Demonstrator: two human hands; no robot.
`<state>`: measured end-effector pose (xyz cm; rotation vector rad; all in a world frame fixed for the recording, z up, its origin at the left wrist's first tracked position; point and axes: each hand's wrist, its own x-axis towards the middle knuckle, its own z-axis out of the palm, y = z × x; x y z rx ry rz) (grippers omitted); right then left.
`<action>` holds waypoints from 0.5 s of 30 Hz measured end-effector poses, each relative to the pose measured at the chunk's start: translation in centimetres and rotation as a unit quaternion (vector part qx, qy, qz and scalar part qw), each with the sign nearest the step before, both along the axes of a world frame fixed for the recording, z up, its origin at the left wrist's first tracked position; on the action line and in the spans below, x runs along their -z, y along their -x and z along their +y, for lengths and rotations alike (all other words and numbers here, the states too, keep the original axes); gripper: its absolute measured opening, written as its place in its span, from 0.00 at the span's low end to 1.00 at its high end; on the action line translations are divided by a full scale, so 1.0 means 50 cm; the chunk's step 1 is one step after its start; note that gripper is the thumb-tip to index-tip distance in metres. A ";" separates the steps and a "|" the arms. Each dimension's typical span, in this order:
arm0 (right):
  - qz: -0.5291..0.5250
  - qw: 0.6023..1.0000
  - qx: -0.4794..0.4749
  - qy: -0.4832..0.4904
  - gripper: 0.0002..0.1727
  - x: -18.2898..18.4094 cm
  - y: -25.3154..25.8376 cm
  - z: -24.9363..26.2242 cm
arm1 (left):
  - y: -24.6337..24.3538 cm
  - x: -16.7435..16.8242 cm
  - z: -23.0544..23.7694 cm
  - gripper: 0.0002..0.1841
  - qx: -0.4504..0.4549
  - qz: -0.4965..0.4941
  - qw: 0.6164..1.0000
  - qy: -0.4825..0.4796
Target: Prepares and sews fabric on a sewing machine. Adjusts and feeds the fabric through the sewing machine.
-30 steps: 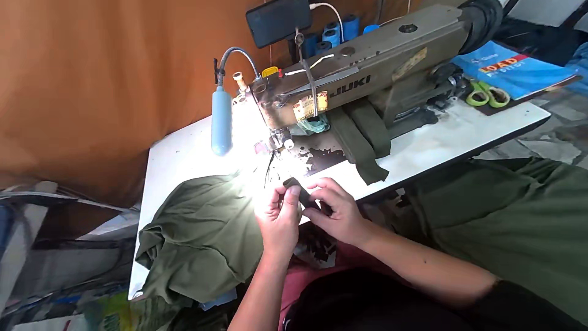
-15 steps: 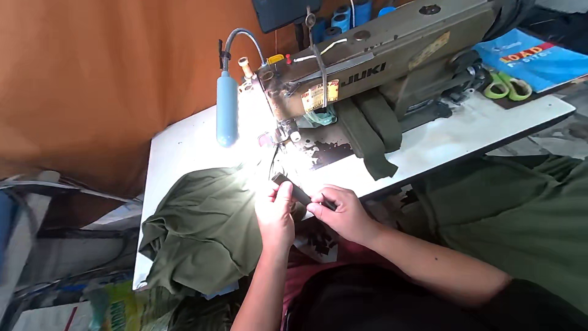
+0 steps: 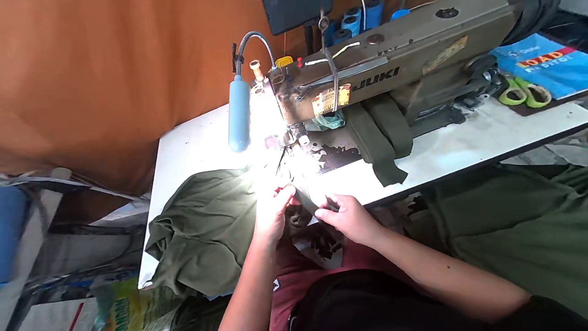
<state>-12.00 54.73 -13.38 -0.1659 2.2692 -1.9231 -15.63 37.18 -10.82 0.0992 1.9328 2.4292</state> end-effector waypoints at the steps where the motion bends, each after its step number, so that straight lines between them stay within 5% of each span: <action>1: 0.008 0.998 -0.039 -0.048 0.09 -0.003 0.015 0.004 | 0.015 -0.001 -0.011 0.11 0.022 0.004 0.999 0.037; 3: 0.045 0.981 -0.108 -0.153 0.13 -0.007 0.047 0.003 | 0.053 0.000 -0.034 0.07 0.055 0.034 0.976 0.209; 5: 0.039 0.957 -0.170 -0.230 0.17 -0.008 0.073 -0.002 | 0.088 0.005 -0.051 0.07 0.069 0.088 0.875 0.470; 7: 0.018 0.933 -0.215 -0.289 0.20 -0.010 0.086 -0.003 | 0.096 -0.004 -0.042 0.12 0.091 0.073 0.772 0.625; 9: 0.008 0.921 -0.231 -0.312 0.20 -0.014 0.087 0.002 | 0.089 -0.013 -0.024 0.14 0.101 0.065 0.753 0.647; 12: 0.010 0.934 -0.220 -0.280 0.15 -0.014 0.090 0.014 | 0.099 0.032 -0.016 0.16 0.117 0.180 0.774 0.596; 15: 0.004 0.952 -0.190 -0.241 0.16 -0.004 0.100 0.014 | 0.127 0.082 -0.011 0.16 0.155 0.224 0.727 0.630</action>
